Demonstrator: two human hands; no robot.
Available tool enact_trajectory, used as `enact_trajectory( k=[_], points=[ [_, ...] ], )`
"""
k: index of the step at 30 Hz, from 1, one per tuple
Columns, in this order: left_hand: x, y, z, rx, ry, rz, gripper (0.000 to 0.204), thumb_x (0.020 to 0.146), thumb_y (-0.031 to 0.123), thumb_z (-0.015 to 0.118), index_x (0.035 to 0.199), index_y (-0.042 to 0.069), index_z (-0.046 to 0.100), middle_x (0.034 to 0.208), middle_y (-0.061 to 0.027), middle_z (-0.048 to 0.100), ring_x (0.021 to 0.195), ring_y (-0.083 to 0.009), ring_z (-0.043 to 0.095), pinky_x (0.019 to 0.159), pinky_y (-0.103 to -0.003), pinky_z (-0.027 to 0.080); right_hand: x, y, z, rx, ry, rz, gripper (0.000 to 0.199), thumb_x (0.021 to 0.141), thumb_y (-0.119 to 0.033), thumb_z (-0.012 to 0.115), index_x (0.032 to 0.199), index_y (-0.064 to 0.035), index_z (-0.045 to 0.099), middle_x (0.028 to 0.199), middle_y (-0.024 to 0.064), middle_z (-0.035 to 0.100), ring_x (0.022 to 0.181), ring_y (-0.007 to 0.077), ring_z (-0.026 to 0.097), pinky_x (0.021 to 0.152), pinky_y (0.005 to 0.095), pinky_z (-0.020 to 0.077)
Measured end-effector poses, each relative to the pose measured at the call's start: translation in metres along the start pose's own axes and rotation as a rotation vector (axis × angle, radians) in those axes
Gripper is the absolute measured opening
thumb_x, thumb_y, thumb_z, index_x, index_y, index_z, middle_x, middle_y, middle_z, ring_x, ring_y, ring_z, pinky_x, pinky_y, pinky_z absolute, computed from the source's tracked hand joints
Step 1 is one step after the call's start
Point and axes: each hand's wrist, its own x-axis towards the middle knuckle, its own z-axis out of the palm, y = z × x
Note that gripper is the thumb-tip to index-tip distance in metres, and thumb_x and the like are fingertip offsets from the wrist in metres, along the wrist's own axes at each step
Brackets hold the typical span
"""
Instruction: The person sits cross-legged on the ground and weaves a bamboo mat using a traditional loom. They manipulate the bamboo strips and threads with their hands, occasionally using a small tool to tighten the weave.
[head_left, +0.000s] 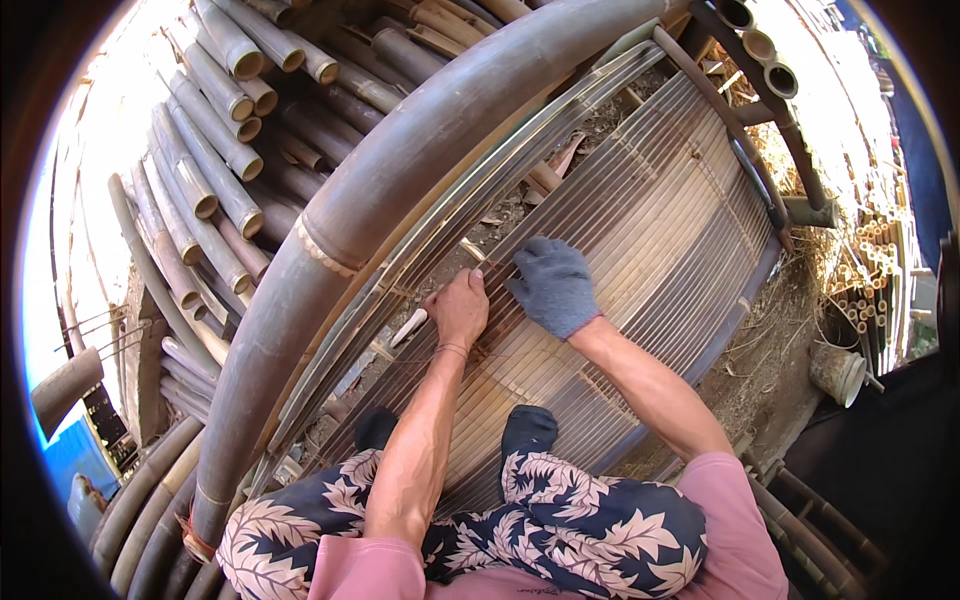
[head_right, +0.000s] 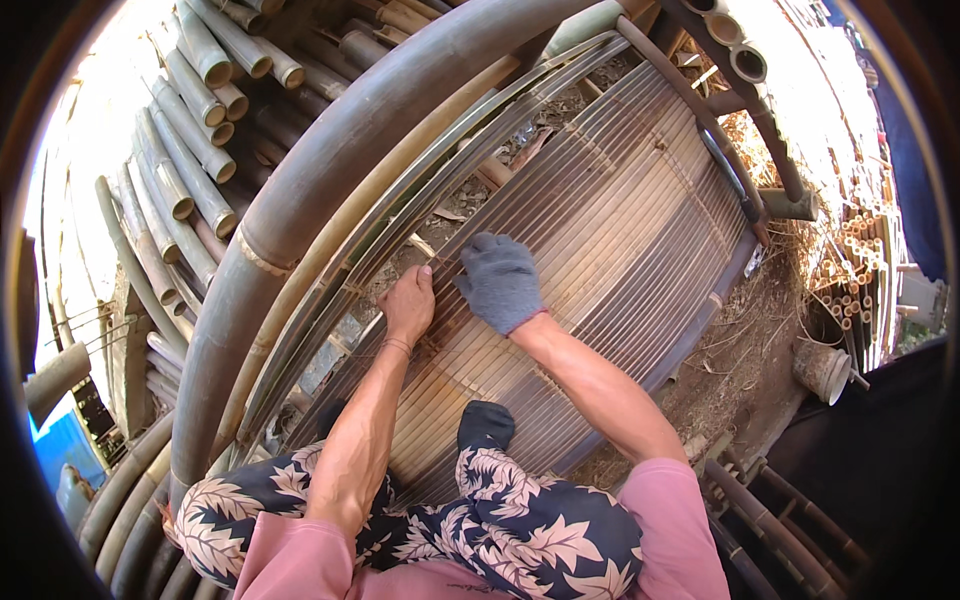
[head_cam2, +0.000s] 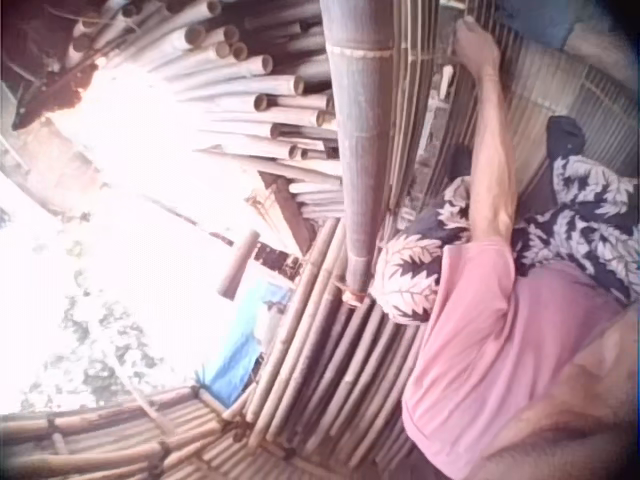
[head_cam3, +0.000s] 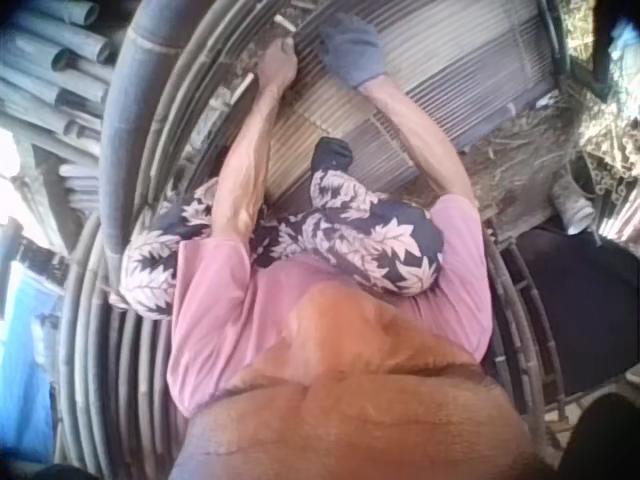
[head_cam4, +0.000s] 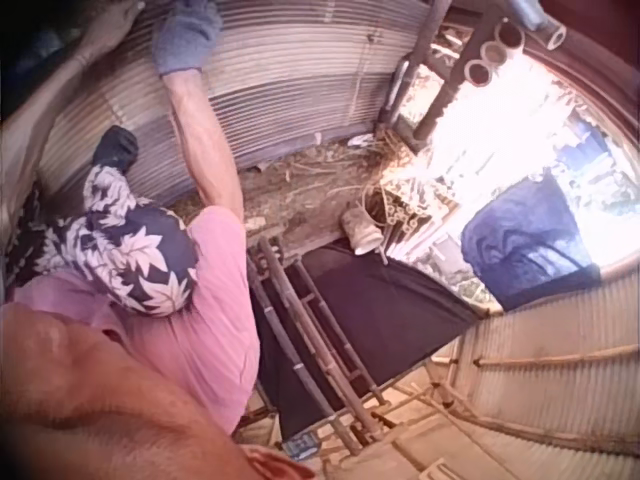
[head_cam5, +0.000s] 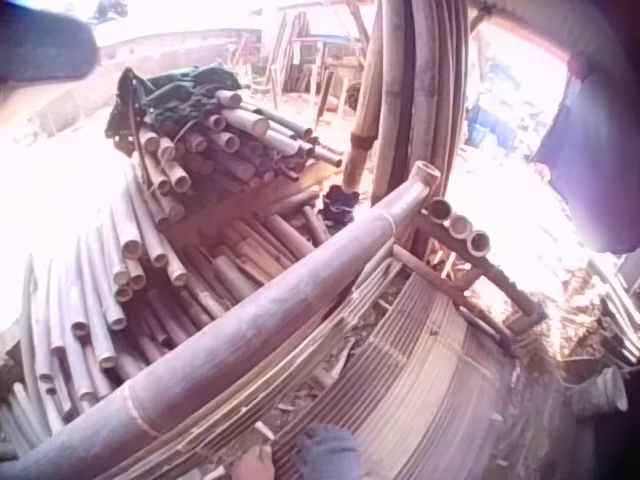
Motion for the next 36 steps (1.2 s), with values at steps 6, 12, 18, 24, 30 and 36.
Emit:
enact_trajectory(
  k=[6, 12, 18, 24, 30, 36],
  points=[
    [0.004, -0.002, 0.004, -0.043, 0.05, -0.024, 0.043, 0.101, 0.037, 0.04, 0.132, 0.014, 0.06, 0.115, -0.0192, 0.069, 0.109, -0.0387, 0.062, 0.097, -0.051, 0.032, 0.017, -0.001, 0.016, 0.139, -0.156, 0.21, 0.03, 0.092, -0.03, 0.062, 0.098, -0.0001, 0.065, 0.086, 0.0181, 0.064, 0.077, 0.0319, 0.068, 0.069, 0.0409, 0.055],
    [0.009, -0.008, 0.001, -0.051, -0.077, 0.011, 0.043, 0.101, 0.037, 0.038, 0.127, 0.014, 0.062, 0.12, -0.0173, 0.068, 0.11, -0.0395, 0.061, 0.096, -0.053, 0.034, 0.024, 0.016, -0.052, 0.662, -0.811, 0.469, 0.064, 0.094, -0.052, 0.061, 0.126, 0.0023, 0.063, 0.087, 0.0164, 0.068, 0.058, 0.0148, 0.059, 0.057, 0.0333, 0.0541],
    [0.005, 0.001, -0.007, -0.045, -0.109, 0.01, 0.04, 0.101, 0.038, 0.036, 0.114, 0.011, 0.063, 0.115, -0.0177, 0.069, 0.108, -0.0401, 0.061, 0.095, -0.052, 0.035, 0.05, 0.023, -0.075, 1.393, 0.039, 0.108, 0.049, 0.099, -0.041, 0.055, 0.12, 0.0029, 0.066, 0.102, 0.0239, 0.068, 0.064, 0.021, 0.066, 0.067, 0.0367, 0.0573],
    [0.0, 0.006, -0.009, 0.012, -0.078, 0.021, 0.034, 0.101, 0.035, 0.041, 0.116, 0.012, 0.061, 0.114, -0.0169, 0.07, 0.109, -0.0405, 0.06, 0.094, -0.052, 0.033, 0.027, 0.045, -0.04, 0.177, -0.343, 0.077, 0.042, 0.101, -0.035, 0.048, 0.093, -0.0018, 0.073, 0.085, 0.0185, 0.071, 0.074, 0.0344, 0.069, 0.08, 0.045, 0.0557],
    [-0.002, 0.007, -0.005, 0.034, -0.038, 0.032, 0.034, 0.101, 0.035, 0.042, 0.118, 0.013, 0.061, 0.112, -0.0164, 0.07, 0.108, -0.0399, 0.06, 0.095, -0.052, 0.032, -0.025, -0.018, -0.014, 0.51, -0.521, 0.016, 0.048, 0.099, -0.042, 0.046, 0.1, 0.0003, 0.069, 0.094, 0.0205, 0.07, 0.083, 0.0383, 0.066, 0.084, 0.0442, 0.0524],
    [0.001, 0.007, -0.007, 0.054, -0.079, -0.004, 0.038, 0.102, 0.037, 0.042, 0.123, 0.013, 0.061, 0.116, -0.0178, 0.069, 0.109, -0.0394, 0.06, 0.098, -0.051, 0.031, -0.014, 0.035, -0.028, 0.517, -0.648, 0.16, 0.054, 0.1, -0.048, 0.044, 0.104, -0.0007, 0.071, 0.101, 0.0205, 0.071, 0.092, 0.0378, 0.066, 0.089, 0.0442, 0.0511]
  ],
)
